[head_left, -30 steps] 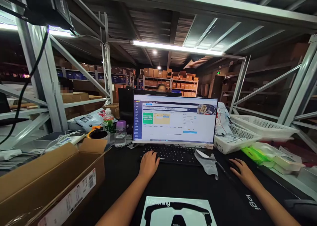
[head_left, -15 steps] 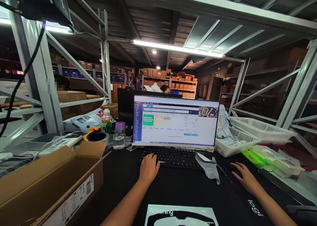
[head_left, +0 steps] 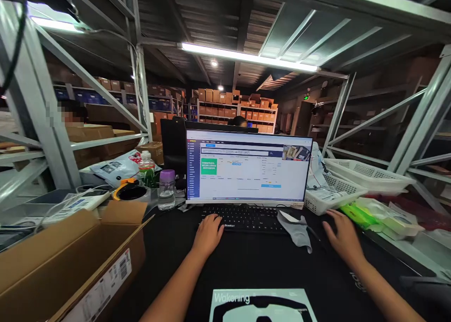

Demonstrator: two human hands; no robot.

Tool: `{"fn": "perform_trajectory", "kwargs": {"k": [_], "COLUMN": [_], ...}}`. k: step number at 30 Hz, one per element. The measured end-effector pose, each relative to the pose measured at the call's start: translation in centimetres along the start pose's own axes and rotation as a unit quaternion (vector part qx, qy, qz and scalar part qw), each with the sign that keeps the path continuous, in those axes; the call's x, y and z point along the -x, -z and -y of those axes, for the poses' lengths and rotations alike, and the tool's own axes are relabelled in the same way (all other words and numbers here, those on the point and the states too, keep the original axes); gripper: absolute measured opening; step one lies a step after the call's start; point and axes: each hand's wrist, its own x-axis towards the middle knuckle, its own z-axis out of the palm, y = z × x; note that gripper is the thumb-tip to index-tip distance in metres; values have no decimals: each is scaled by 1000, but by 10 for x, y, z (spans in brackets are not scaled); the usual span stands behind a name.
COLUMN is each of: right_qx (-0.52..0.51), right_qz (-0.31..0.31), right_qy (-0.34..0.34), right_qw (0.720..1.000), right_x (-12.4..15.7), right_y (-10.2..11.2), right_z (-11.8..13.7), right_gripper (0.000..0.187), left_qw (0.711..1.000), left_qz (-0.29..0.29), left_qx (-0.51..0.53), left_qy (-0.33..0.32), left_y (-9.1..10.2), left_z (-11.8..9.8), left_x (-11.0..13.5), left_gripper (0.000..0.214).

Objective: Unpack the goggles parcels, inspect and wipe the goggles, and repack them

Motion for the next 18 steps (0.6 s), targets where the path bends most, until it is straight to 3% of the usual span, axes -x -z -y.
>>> {"fn": "perform_trajectory", "kwargs": {"k": [1, 3, 4, 6, 8, 12, 15, 18], "right_qx": [-31, -107, -122, -132, -124, -96, -85, -77], "right_qz": [26, 179, 216, 249, 253, 235, 239, 248], "right_qy": [20, 95, 121, 144, 135, 102, 104, 106], "right_qw": [999, 973, 961, 949, 950, 962, 962, 960], "right_x": [-6, -16, -21, -28, -33, -32, -25, -19], "right_y": [-2, -20, -35, -68, -99, -131, -135, -133], "right_z": [36, 107, 139, 189, 219, 240, 239, 236], "right_gripper": [38, 33, 30, 31, 35, 41, 56, 65], "left_qw": [1000, 999, 998, 994, 988, 977, 968, 956], "left_qz": [0, -8, -14, -30, -44, -69, -85, -100], "left_qx": [1, -3, -6, -10, -5, 27, 46, 59], "left_qy": [6, 37, 60, 109, 151, 201, 230, 269], "left_y": [0, 0, -1, 0, 1, 3, 2, 2], "left_z": [1, 4, 6, 11, 16, 20, 15, 12], "left_x": [-1, -2, -2, -2, -3, -6, -3, 2], "left_gripper": [31, 34, 36, 40, 44, 62, 70, 58]}}
